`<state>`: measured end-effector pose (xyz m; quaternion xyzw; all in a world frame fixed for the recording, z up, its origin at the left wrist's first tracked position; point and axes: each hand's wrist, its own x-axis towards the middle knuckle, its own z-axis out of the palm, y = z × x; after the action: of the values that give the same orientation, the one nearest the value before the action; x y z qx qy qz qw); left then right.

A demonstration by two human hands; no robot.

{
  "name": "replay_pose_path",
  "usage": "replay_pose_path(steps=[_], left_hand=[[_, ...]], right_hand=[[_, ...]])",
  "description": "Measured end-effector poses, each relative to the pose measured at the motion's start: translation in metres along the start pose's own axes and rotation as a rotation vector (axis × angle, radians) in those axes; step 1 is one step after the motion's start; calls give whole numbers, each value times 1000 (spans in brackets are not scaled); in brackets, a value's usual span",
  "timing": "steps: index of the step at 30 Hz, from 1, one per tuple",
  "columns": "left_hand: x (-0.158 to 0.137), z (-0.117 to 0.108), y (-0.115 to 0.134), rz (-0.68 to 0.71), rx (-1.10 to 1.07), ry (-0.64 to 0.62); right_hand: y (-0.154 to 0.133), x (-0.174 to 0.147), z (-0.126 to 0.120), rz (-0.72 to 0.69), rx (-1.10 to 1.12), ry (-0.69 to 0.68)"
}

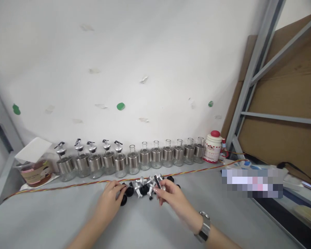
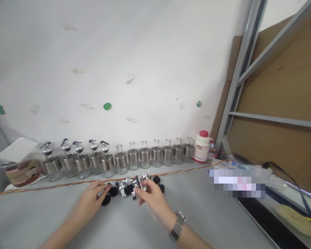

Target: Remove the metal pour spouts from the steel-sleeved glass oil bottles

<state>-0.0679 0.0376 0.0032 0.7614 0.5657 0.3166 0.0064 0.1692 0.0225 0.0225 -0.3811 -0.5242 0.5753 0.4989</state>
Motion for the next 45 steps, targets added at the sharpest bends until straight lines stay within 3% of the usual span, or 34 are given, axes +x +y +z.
replay_pose_path(steps=[4,12,18,22,26,29,34,38,45], left_hand=[[-1,2,-1,15,4,-3],[0,9,-7,35,-6,30],[-1,2,0,15,3,125],[-4,-4,15,141,-10,186],[-14,-7,38,255,-93,-3],[-25,-6,54,254,-162,-145],[-33,-4,64,220,-154,-150],[-30,-4,62,215,-125,-108],[-32,2,64,456,71,-33]], right_hand=[[3,0,1,36,97,-48],[6,1,1,52,53,-52],[5,1,6,78,32,-97],[14,-2,13,103,9,-155],[20,-9,19,122,-7,-208],[21,-16,22,132,26,-318],[21,-20,23,120,10,-419],[21,-22,21,96,-147,-370],[7,-36,32,-66,-653,-283]])
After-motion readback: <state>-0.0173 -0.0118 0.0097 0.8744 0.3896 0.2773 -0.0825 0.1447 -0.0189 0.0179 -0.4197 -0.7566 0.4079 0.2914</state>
